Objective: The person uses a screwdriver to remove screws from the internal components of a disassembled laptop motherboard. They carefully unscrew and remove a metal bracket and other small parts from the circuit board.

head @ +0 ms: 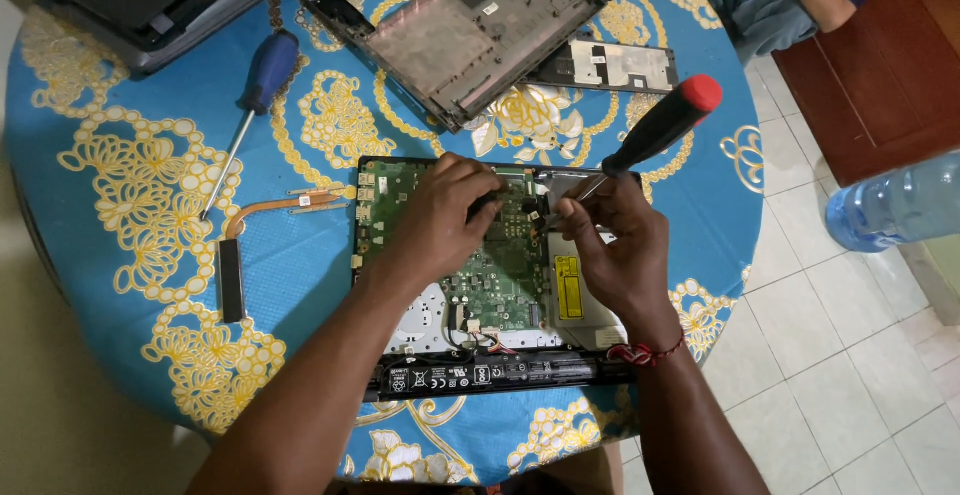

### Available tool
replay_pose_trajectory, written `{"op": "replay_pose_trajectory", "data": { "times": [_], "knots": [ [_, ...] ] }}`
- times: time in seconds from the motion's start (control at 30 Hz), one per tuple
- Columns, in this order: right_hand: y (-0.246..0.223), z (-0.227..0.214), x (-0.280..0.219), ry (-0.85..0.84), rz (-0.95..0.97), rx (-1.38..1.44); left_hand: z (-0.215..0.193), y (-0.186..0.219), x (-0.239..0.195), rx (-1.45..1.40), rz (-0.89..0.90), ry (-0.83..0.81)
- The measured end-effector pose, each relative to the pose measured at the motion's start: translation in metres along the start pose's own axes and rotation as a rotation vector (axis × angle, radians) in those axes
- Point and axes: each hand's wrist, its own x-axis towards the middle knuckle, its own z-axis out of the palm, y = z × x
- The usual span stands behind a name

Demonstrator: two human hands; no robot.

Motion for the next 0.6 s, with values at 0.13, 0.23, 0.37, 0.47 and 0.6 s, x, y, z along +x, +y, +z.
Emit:
{"op": "replay_pose_trajectory", "data": {
  "times": [0.13,0.23,0.37,0.47,0.6],
  "knots": [
    [0.004,0.000,-0.001,-0.004,0.008,-0.011,0.002,-0.003,-0.001,0.014,0.000,-0.005],
    [0.003,0.000,-0.001,-0.008,0.009,-0.010,0.001,-0.002,-0.001,0.020,-0.009,-0.016],
    [0.008,-0.001,-0.002,-0.008,0.021,-0.003,0.001,0.000,0.000,0.018,-0.012,-0.016],
    [0.006,0.000,-0.002,-0.006,0.032,-0.014,0.003,-0.001,-0.001,0.035,-0.014,-0.020],
    [0.013,0.001,-0.004,0.001,0.042,0.014,0.005,0.000,0.000,0.033,-0.006,-0.009]
  ]
}}
